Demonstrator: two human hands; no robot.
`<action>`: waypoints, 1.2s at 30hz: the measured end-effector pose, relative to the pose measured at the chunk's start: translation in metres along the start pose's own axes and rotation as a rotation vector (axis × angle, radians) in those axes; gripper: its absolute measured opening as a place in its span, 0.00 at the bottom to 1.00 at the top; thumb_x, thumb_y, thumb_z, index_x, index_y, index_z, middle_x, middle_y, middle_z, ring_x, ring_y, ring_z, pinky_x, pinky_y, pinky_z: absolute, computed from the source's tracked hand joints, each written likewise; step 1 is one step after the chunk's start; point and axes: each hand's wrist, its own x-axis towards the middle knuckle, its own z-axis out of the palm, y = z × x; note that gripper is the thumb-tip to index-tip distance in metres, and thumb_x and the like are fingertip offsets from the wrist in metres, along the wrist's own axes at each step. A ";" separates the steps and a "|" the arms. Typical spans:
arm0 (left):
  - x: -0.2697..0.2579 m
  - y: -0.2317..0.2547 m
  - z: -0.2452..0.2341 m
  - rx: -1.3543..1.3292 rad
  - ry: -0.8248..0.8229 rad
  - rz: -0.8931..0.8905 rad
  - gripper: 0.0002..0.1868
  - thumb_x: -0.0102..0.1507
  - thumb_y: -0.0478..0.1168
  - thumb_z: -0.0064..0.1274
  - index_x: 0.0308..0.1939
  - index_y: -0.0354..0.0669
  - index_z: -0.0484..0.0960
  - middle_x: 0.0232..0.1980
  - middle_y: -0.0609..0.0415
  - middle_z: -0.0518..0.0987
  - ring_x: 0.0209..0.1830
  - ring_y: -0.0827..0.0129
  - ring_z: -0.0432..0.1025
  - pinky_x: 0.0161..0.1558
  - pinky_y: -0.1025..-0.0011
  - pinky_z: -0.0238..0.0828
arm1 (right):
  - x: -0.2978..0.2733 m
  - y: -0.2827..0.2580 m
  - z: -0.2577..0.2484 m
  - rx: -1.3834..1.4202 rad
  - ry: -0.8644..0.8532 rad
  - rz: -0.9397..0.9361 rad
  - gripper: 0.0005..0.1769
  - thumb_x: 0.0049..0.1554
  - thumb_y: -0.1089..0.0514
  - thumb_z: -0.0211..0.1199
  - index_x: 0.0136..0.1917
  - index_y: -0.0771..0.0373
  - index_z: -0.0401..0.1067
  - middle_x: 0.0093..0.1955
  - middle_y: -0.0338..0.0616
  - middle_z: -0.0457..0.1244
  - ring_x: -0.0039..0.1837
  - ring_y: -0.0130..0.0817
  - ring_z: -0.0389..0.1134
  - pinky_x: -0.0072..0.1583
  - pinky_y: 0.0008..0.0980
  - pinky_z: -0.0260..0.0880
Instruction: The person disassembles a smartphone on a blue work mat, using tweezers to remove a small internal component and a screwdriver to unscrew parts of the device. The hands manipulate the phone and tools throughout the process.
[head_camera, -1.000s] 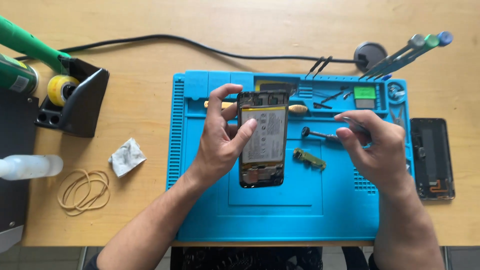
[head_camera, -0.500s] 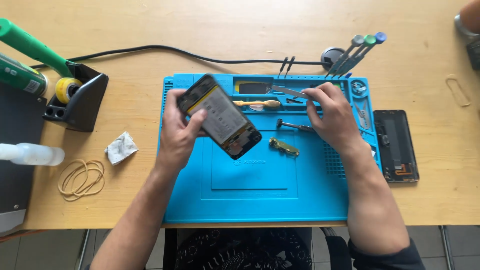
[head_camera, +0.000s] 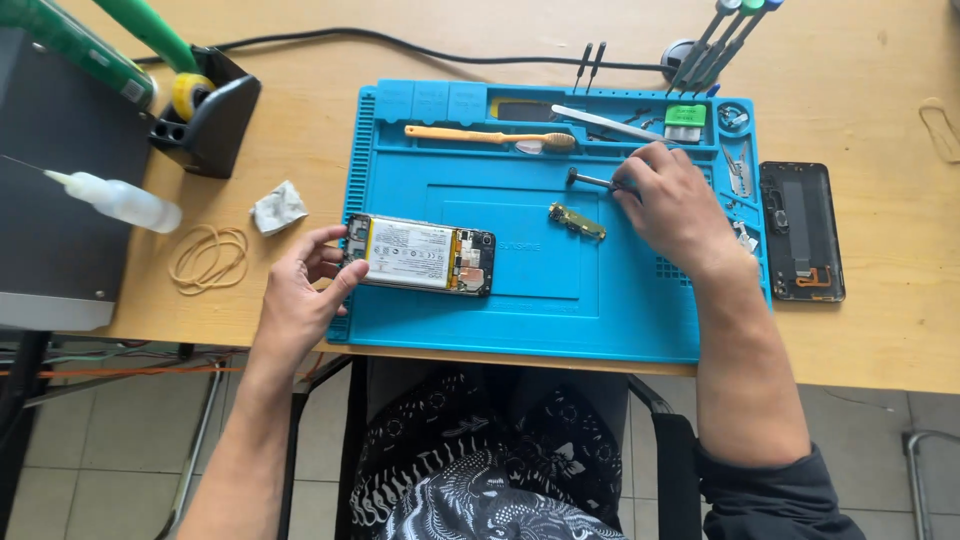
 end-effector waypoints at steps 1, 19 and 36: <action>0.000 -0.003 -0.004 0.006 -0.002 0.011 0.32 0.61 0.45 0.65 0.66 0.39 0.74 0.43 0.46 0.77 0.37 0.66 0.75 0.23 0.70 0.80 | -0.002 0.002 0.008 0.001 0.011 0.006 0.11 0.63 0.54 0.67 0.59 0.52 0.77 0.54 0.40 0.64 0.57 0.40 0.72 0.57 0.37 0.73; 0.028 0.051 0.016 0.737 -0.385 0.291 0.45 0.53 0.58 0.68 0.68 0.40 0.70 0.54 0.35 0.81 0.53 0.38 0.78 0.51 0.41 0.76 | 0.012 -0.004 0.022 0.208 0.090 0.001 0.15 0.56 0.48 0.70 0.55 0.51 0.74 0.35 0.43 0.68 0.44 0.46 0.73 0.53 0.44 0.71; 0.130 0.053 0.086 0.865 -0.451 0.716 0.54 0.54 0.73 0.64 0.74 0.52 0.63 0.63 0.47 0.69 0.61 0.50 0.65 0.53 0.52 0.64 | 0.062 -0.039 -0.022 1.155 0.523 -0.010 0.12 0.76 0.58 0.50 0.69 0.61 0.55 0.57 0.61 0.67 0.55 0.51 0.73 0.54 0.39 0.79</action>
